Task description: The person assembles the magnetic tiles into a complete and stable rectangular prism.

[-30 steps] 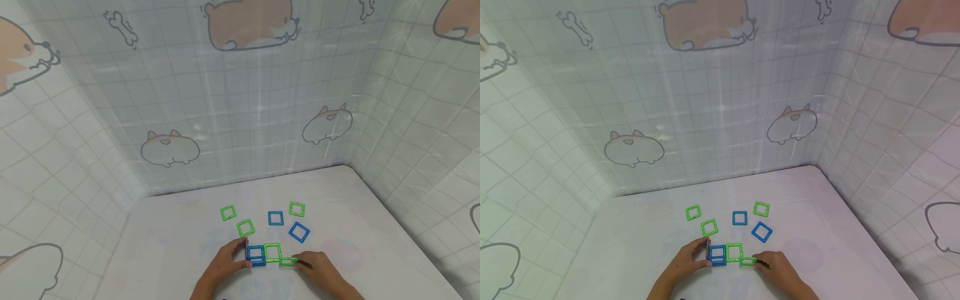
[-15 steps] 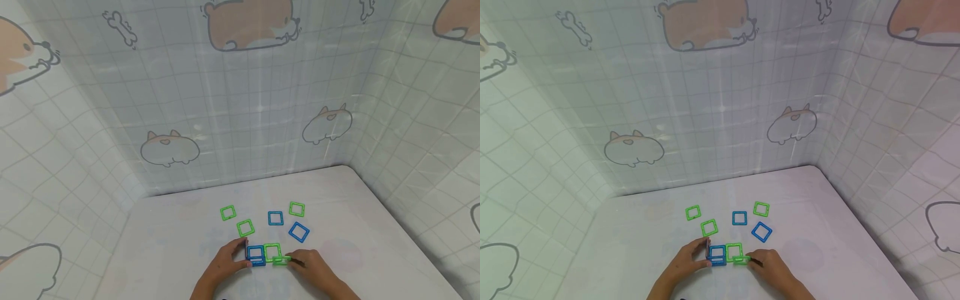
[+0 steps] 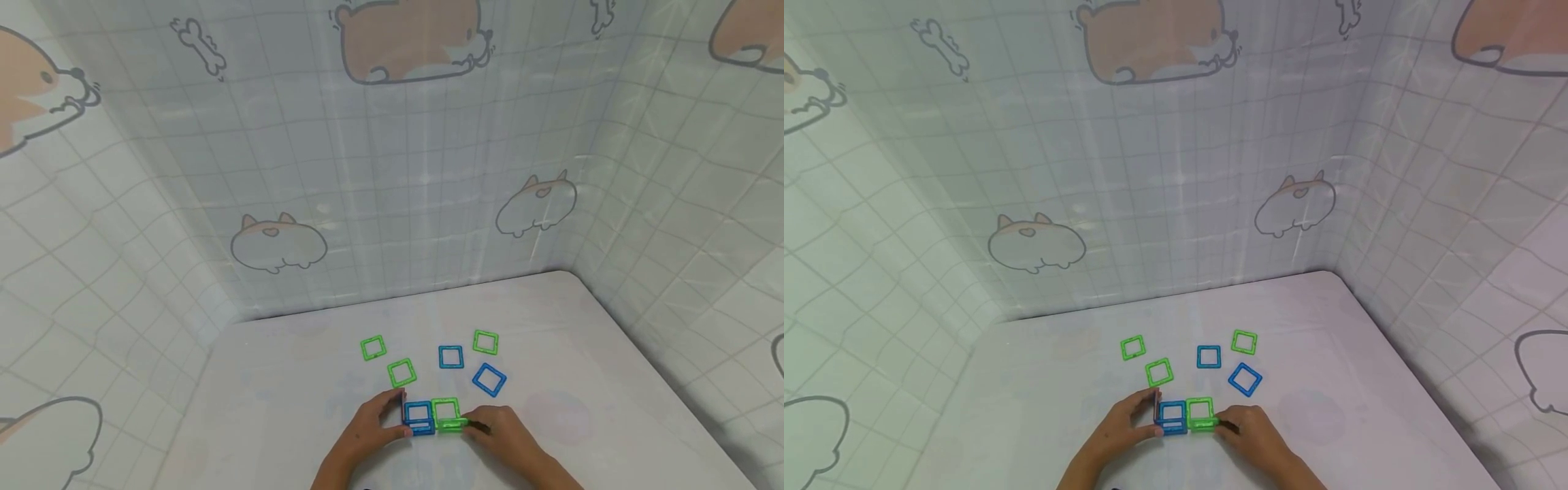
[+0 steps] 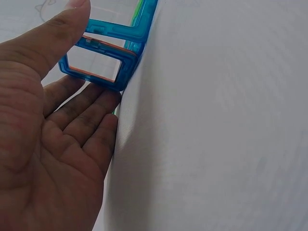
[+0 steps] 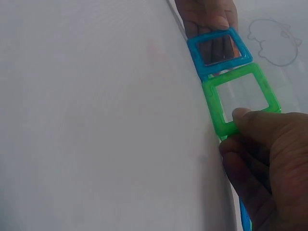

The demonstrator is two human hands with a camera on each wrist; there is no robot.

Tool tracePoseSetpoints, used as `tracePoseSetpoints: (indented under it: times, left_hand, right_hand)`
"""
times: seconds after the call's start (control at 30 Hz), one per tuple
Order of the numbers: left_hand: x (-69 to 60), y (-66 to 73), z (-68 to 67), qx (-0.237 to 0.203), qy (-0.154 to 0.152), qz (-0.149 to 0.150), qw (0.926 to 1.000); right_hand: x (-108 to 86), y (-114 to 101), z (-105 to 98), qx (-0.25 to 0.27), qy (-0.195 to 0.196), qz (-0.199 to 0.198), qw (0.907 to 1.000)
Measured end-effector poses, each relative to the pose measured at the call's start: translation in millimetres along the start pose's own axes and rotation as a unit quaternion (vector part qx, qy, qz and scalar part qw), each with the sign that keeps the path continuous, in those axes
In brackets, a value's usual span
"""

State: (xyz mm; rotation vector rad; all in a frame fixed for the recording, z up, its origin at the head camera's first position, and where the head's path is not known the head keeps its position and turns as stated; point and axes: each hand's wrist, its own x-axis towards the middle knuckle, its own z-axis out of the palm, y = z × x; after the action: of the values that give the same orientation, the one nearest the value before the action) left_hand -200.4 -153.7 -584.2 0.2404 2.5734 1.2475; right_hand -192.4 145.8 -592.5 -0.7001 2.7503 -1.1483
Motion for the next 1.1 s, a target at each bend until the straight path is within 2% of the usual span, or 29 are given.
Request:
tracePoseSetpoints:
  times: [0.37, 0.67, 0.9, 1.0, 1.1]
  left_hand:
    - [-0.8, -0.4, 0.6, 0.001, 0.000, 0.010, 0.9999]
    - [-0.8, 0.4, 1.2, -0.003, -0.001, 0.007, 1.0000]
    - [0.1, 1.0, 0.6, 0.007, 0.000, 0.010, 0.9999]
    - [-0.3, 0.6, 0.7, 0.011, 0.002, 0.012, 0.9999]
    - [-0.6, -0.2, 1.2, 0.012, 0.002, 0.013, 0.9998]
  right_hand:
    - [1.3, -5, 1, 0.001, 0.018, -0.001, 0.9998]
    - [1.0, -5, -1, 0.015, -0.003, 0.007, 0.9999]
    - [-0.7, 6, -10, 0.003, -0.018, 0.032, 0.9993]
    - [-2.4, 12, -14, -0.010, 0.002, 0.037, 0.9993]
    - [-4.2, 17, -17, -0.032, 0.051, 0.040, 0.9974]
